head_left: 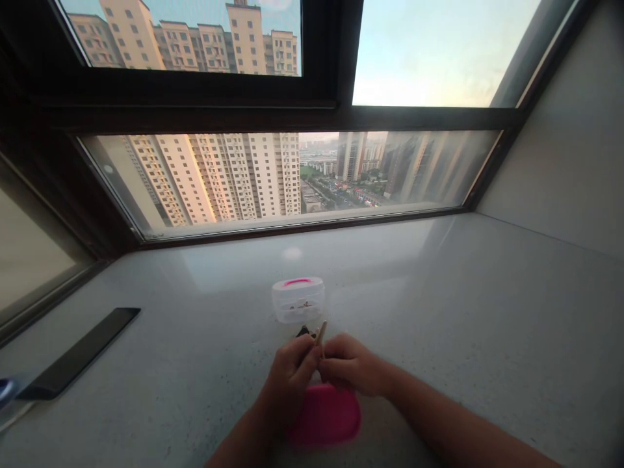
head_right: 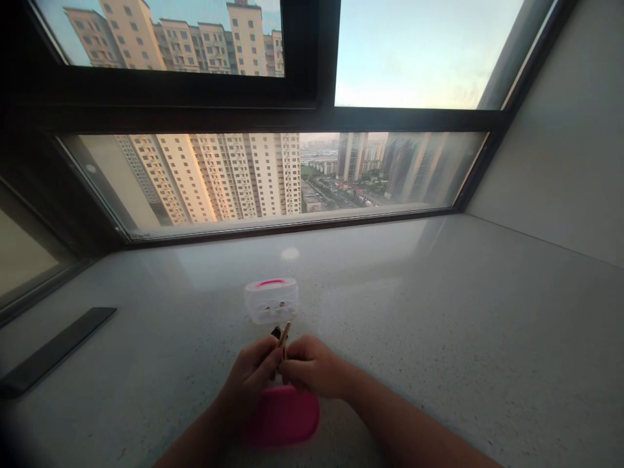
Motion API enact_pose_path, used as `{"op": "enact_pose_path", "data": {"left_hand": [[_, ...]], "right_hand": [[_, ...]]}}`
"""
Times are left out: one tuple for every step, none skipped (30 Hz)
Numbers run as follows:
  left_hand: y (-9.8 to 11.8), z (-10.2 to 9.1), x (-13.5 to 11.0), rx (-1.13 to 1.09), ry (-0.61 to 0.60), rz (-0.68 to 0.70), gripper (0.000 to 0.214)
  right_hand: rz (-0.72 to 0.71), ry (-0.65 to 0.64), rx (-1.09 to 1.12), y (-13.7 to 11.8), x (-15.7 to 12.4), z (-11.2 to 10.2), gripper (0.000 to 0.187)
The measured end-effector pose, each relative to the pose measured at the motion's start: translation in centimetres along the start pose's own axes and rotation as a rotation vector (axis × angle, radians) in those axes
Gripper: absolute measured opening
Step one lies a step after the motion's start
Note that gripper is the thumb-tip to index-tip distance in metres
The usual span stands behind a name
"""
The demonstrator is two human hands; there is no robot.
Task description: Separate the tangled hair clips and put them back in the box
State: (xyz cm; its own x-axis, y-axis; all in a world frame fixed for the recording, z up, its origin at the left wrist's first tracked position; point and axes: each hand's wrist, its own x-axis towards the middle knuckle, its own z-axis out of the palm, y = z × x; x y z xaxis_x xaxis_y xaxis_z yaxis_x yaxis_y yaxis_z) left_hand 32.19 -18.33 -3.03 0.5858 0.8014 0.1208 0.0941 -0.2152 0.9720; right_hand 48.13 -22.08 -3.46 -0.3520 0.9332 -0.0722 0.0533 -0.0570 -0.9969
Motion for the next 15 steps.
{"op": "enact_pose_path", "data": {"left_hand": [[-0.1,-0.1,0.0,-0.007,0.027,-0.008,0.033],[-0.2,-0.2,0.0,-0.021,0.055,-0.020,0.034],[-0.5,-0.3,0.0,-0.043,0.086,-0.035,0.035],[-0.7,-0.5,0.0,-0.079,0.124,-0.060,0.036],[-1.0,-0.7,0.0,-0.119,0.169,-0.084,0.037],[-1.3,-0.8,0.1,-0.155,0.192,-0.100,0.038],[-1.5,-1.0,0.2,-0.182,0.204,-0.111,0.038],[-1.7,-1.2,0.3,-0.195,0.195,-0.117,0.038],[-1.8,-1.3,0.5,-0.200,0.181,-0.119,0.038],[-1.9,-1.5,0.7,-0.198,0.169,-0.119,0.038],[-1.9,-1.6,0.8,-0.194,0.161,-0.119,0.037],[-1.9,-1.6,0.9,-0.190,0.165,-0.120,0.037],[-1.9,-1.7,1.1,-0.189,0.171,-0.121,0.038],[-1.9,-1.7,1.1,-0.189,0.171,-0.125,0.038],[-2.0,-1.6,1.2,-0.190,0.168,-0.129,0.038]], "right_hand": [[0.000,0.007,0.013,0.0,0.0,0.0,0.031],[-0.003,0.021,0.030,0.1,0.1,0.1,0.033],[-0.008,0.040,0.048,0.1,0.2,0.2,0.035],[-0.010,0.060,0.060,0.2,0.3,0.2,0.036],[-0.016,0.082,0.069,0.3,0.4,0.2,0.038],[-0.025,0.100,0.082,0.4,0.6,0.2,0.039],[-0.035,0.112,0.098,0.5,0.7,0.2,0.040],[-0.046,0.118,0.116,0.6,0.7,0.2,0.040],[-0.054,0.120,0.133,0.7,0.8,0.1,0.040],[-0.057,0.125,0.147,0.8,0.9,0.1,0.039],[-0.058,0.135,0.152,1.0,0.9,0.1,0.039],[-0.056,0.150,0.151,1.1,1.0,0.0,0.039],[-0.054,0.172,0.148,1.3,1.0,0.0,0.039],[-0.055,0.191,0.144,1.4,1.1,0.0,0.039],[-0.059,0.205,0.139,1.6,1.2,-0.1,0.040]]}}
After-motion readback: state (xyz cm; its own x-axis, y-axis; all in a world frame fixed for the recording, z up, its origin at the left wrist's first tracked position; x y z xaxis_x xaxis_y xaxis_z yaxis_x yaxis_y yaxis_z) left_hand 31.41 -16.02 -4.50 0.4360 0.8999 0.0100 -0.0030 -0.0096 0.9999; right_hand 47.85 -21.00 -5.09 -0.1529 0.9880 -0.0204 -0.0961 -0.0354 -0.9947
